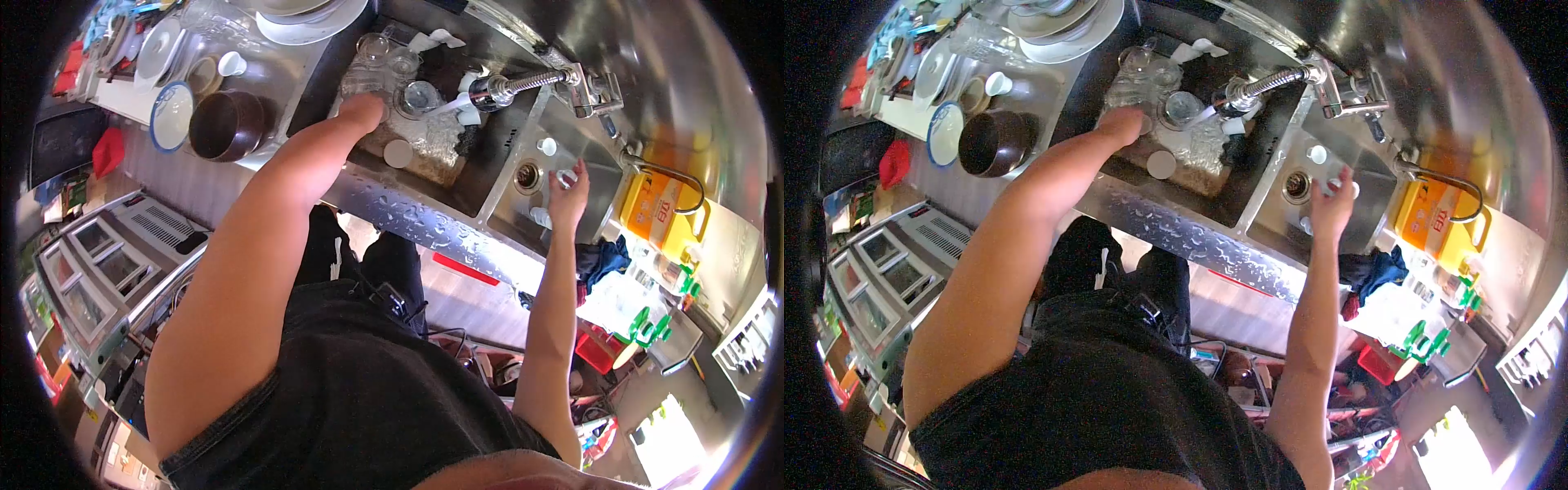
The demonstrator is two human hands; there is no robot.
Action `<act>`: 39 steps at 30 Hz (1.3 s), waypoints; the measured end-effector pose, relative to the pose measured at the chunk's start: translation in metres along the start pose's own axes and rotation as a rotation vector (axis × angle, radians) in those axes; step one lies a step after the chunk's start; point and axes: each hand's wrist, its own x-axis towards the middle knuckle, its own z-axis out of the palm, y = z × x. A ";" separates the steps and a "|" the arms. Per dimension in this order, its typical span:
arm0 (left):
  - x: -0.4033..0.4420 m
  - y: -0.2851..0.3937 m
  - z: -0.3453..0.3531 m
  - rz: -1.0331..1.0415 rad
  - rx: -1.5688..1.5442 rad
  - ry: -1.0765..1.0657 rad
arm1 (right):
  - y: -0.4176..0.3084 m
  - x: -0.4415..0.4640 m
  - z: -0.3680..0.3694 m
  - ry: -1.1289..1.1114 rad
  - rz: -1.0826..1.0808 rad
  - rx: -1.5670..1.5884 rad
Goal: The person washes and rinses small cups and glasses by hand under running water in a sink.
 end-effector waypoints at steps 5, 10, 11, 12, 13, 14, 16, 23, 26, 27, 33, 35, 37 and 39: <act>0.016 -0.003 0.014 0.032 0.010 0.036 | -0.064 -0.059 0.020 -0.056 -0.179 0.124; 0.008 0.013 -0.019 0.118 -0.114 -0.158 | -0.119 -0.076 0.073 -0.303 -0.196 0.173; 0.015 0.021 -0.029 -0.122 -0.456 -0.541 | -0.122 -0.074 0.089 -0.340 -0.184 0.191; -0.009 0.041 -0.066 -0.138 -0.720 -0.541 | -0.111 -0.070 0.113 -0.400 -0.169 0.358; -0.007 0.049 -0.075 -0.178 -0.880 -0.585 | -0.114 -0.063 0.127 -0.486 0.015 0.531; -0.004 0.056 -0.080 -0.214 -1.044 -0.628 | -0.119 -0.056 0.137 -0.568 0.202 0.699; 0.006 0.070 -0.081 -0.237 -1.182 -0.655 | -0.126 -0.043 0.145 -0.512 0.344 0.888; 0.016 0.088 -0.069 -0.131 -1.431 -0.637 | -0.115 0.006 0.147 -0.506 0.389 0.859; 0.006 0.099 -0.073 0.121 -1.368 -0.362 | -0.124 0.007 0.143 -0.477 0.310 0.655; 0.009 0.101 -0.071 0.161 -1.387 -0.225 | -0.123 0.007 0.143 -0.508 0.333 0.684; 0.021 0.107 -0.030 0.342 -0.912 0.270 | -0.121 0.021 0.139 -0.653 0.517 0.503; 0.008 0.108 -0.038 0.177 -0.961 0.014 | -0.118 0.026 0.130 -0.827 0.582 0.562; 0.010 0.108 -0.032 0.211 -1.160 -0.102 | -0.125 0.024 0.141 -0.711 0.513 0.526; 0.002 0.111 -0.053 0.076 -1.548 -0.429 | -0.129 0.029 0.144 -0.593 0.297 0.450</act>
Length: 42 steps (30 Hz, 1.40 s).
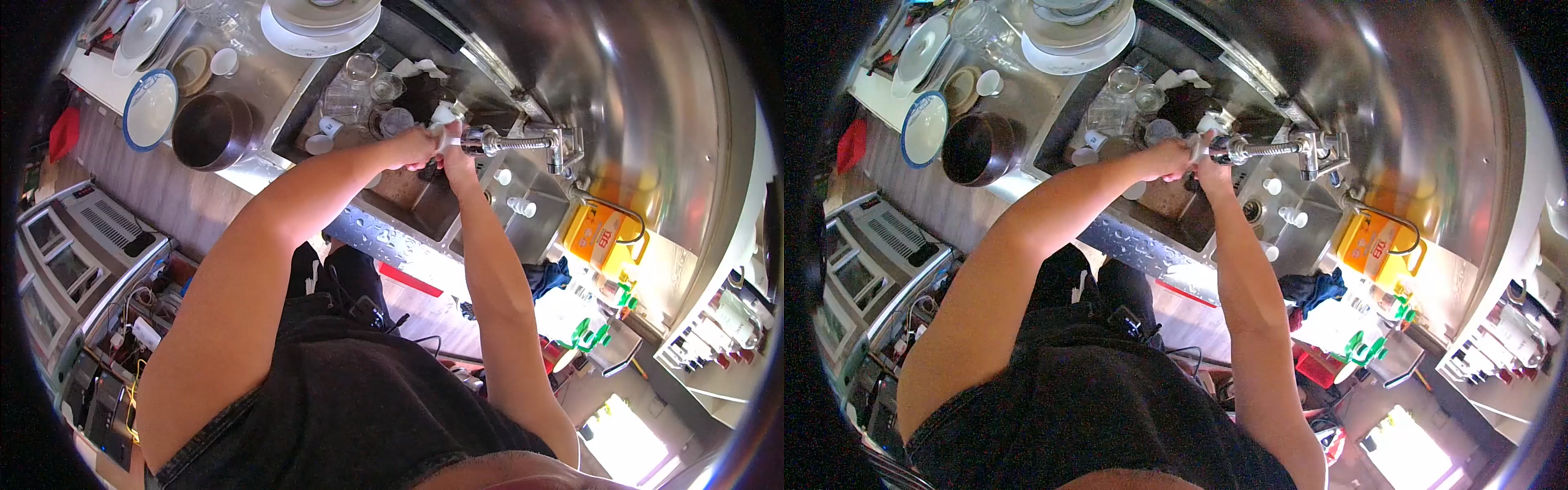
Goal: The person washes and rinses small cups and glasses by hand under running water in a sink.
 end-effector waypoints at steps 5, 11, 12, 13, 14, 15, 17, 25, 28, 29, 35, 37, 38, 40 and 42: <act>0.011 -0.011 -0.009 0.105 0.216 0.031 | 0.030 0.027 -0.001 0.475 -1.035 -0.377; 0.002 -0.006 -0.020 0.507 0.958 0.180 | 0.000 -0.009 0.002 -0.122 0.233 0.049; 0.001 -0.005 -0.017 0.508 0.961 0.180 | 0.012 -0.003 0.010 -0.004 0.000 0.024; 0.000 -0.004 -0.012 0.299 0.505 0.166 | 0.002 -0.012 0.014 0.033 -0.098 -0.068; -0.002 -0.003 -0.008 0.084 0.050 0.143 | 0.020 0.002 0.012 0.071 -0.071 -0.084; -0.001 -0.006 -0.006 0.079 0.054 0.133 | 0.024 0.005 0.013 0.111 -0.037 -0.102; 0.005 -0.006 -0.007 -0.030 0.180 0.033 | 0.031 0.015 0.012 0.052 0.132 0.079; -0.003 0.007 -0.014 0.557 0.762 0.266 | -0.002 -0.008 0.014 0.047 -0.123 0.060; -0.003 0.012 -0.012 0.544 0.720 0.254 | 0.072 0.038 0.006 0.126 -0.658 -0.188; -0.004 0.012 -0.016 0.515 0.795 0.234 | 0.075 0.044 0.008 0.248 -0.843 -0.331; -0.030 0.033 -0.012 0.502 1.102 0.195 | 0.007 0.002 -0.006 -0.422 0.657 0.436; -0.023 0.027 -0.012 0.398 1.060 0.217 | -0.008 -0.010 0.005 -0.149 0.266 0.202; -0.008 0.007 -0.015 0.557 0.804 0.320 | -0.018 -0.016 0.009 -0.052 0.090 0.081; -0.005 0.010 -0.010 0.561 0.761 0.338 | -0.009 -0.014 0.015 0.049 -0.059 0.016; -0.008 0.019 -0.012 0.566 0.697 0.344 | 0.005 -0.010 0.024 0.189 -0.211 0.015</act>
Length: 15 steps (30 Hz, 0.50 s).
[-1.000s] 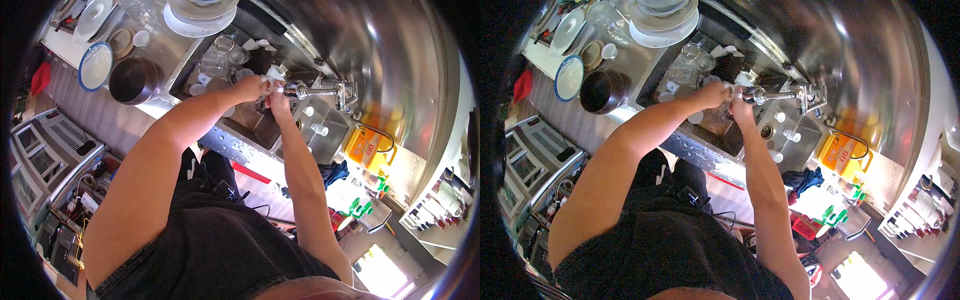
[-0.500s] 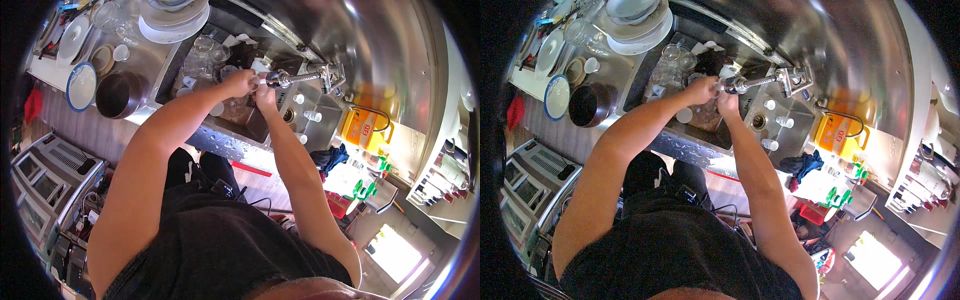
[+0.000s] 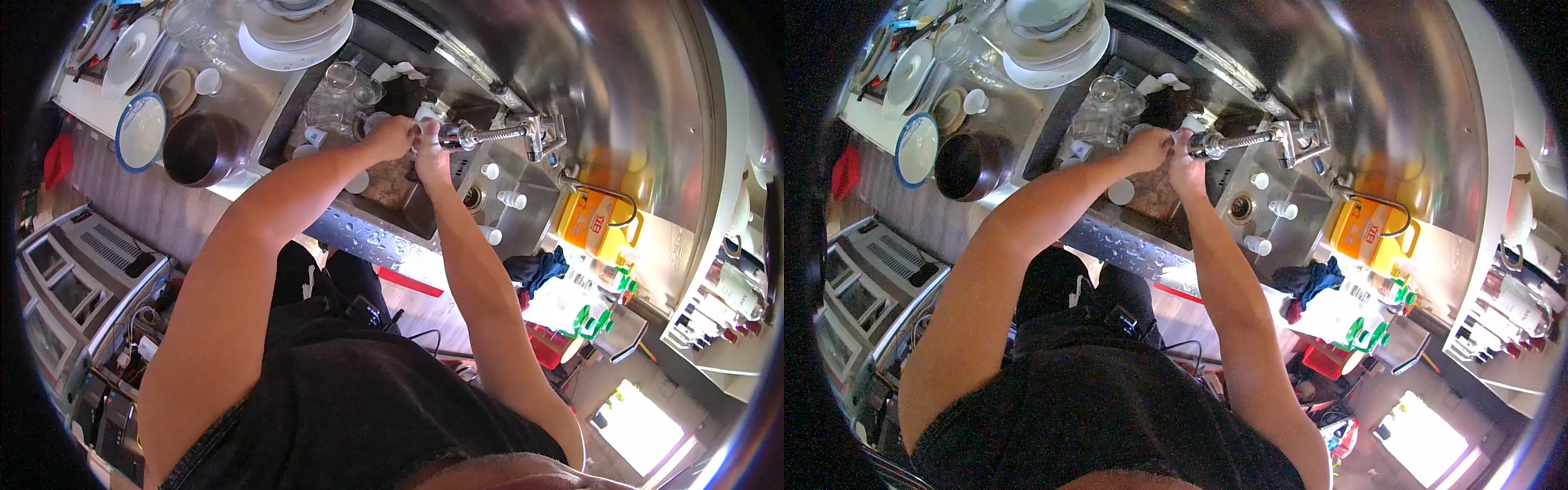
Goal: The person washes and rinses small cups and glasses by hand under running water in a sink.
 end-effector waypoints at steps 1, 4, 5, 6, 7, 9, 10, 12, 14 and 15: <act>-0.002 0.005 -0.004 -0.004 0.002 0.008 | 0.006 0.002 0.001 -0.008 -0.003 0.000; -0.003 0.016 -0.005 -0.538 -0.094 -0.432 | 0.022 0.024 -0.004 -0.409 0.189 0.854; -0.003 0.005 0.003 -0.540 -0.094 -0.431 | 0.028 0.027 -0.008 -0.411 0.189 0.854; 0.000 -0.012 0.013 -0.263 -0.040 -0.216 | 0.021 0.025 -0.010 -0.377 0.262 0.810; 0.001 -0.022 0.017 0.010 0.014 0.002 | 0.009 0.021 -0.011 -0.346 0.336 0.763; -0.007 0.002 -0.003 0.003 0.134 0.046 | -0.009 0.007 -0.001 -0.183 0.390 0.795; -0.008 0.006 -0.004 -0.007 0.192 -0.017 | 0.007 0.013 0.000 -0.157 0.329 0.605; -0.013 0.014 -0.007 -0.038 0.207 -0.078 | 0.032 0.026 -0.001 -0.188 0.215 0.542; -0.013 -0.014 0.024 -0.070 0.168 -0.099 | 0.035 0.027 -0.013 -0.251 0.186 0.698; -0.012 -0.010 0.024 -0.097 0.131 -0.116 | 0.031 0.029 -0.013 -0.314 0.149 0.854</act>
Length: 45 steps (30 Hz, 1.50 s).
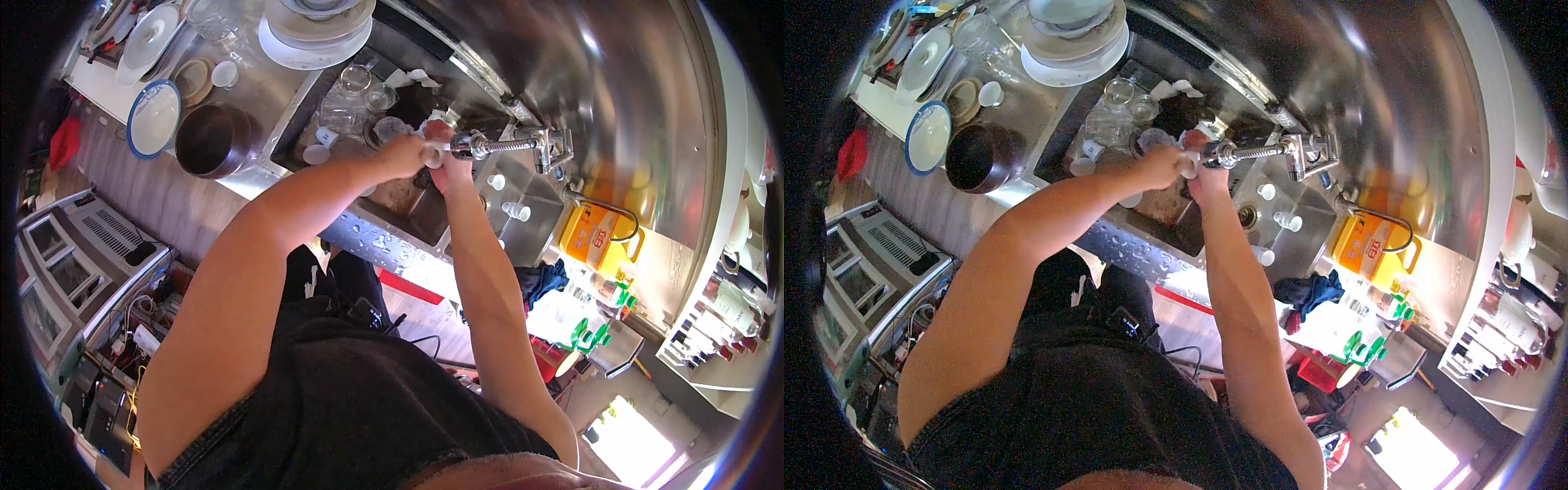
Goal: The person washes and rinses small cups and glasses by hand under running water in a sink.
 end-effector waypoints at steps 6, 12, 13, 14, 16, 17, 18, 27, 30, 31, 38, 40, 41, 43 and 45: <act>-0.006 0.011 0.000 -0.404 -0.953 -0.327 | -0.014 -0.027 0.031 0.038 0.033 0.022; 0.007 -0.013 -0.004 0.017 -0.081 -0.080 | 0.002 -0.012 -0.010 0.257 0.063 -1.019; 0.006 -0.015 0.000 0.063 0.064 -0.015 | -0.024 -0.027 0.032 0.324 0.290 -0.850; -0.001 -0.009 -0.003 0.057 0.063 -0.020 | -0.023 -0.021 0.014 0.234 0.491 -0.650; -0.013 0.013 -0.028 0.240 0.036 0.000 | -0.038 -0.019 0.014 0.120 0.814 -0.555; -0.012 0.023 -0.038 0.250 0.115 -0.027 | -0.038 -0.021 0.018 0.118 0.815 -0.557; -0.010 0.021 -0.036 0.247 0.112 -0.022 | -0.038 -0.026 0.023 0.162 0.639 -0.636; 0.006 -0.002 -0.018 -0.252 -0.159 -0.240 | -0.026 -0.007 0.012 0.062 0.192 -1.196; -0.003 0.003 -0.030 0.092 0.009 0.040 | -0.036 -0.020 0.028 0.012 0.566 -0.939; -0.001 0.005 -0.034 0.103 0.036 -0.033 | -0.035 -0.021 0.030 0.057 0.579 -0.822; -0.004 0.016 -0.020 -0.430 -1.043 -0.393 | -0.007 -0.016 0.013 0.188 -0.056 -0.529; -0.001 0.008 -0.009 -0.389 -0.707 -0.400 | -0.016 -0.016 0.016 0.240 0.130 -0.526; 0.003 0.004 -0.004 -0.320 -0.612 -0.300 | -0.012 -0.007 0.014 0.239 -0.097 -0.716; 0.004 0.008 -0.020 -0.204 -0.462 -0.224 | -0.019 -0.011 0.031 0.239 -0.420 -1.013; 0.007 0.013 -0.030 -0.057 -0.246 -0.124 | 0.005 0.014 -0.008 0.258 -0.435 -1.059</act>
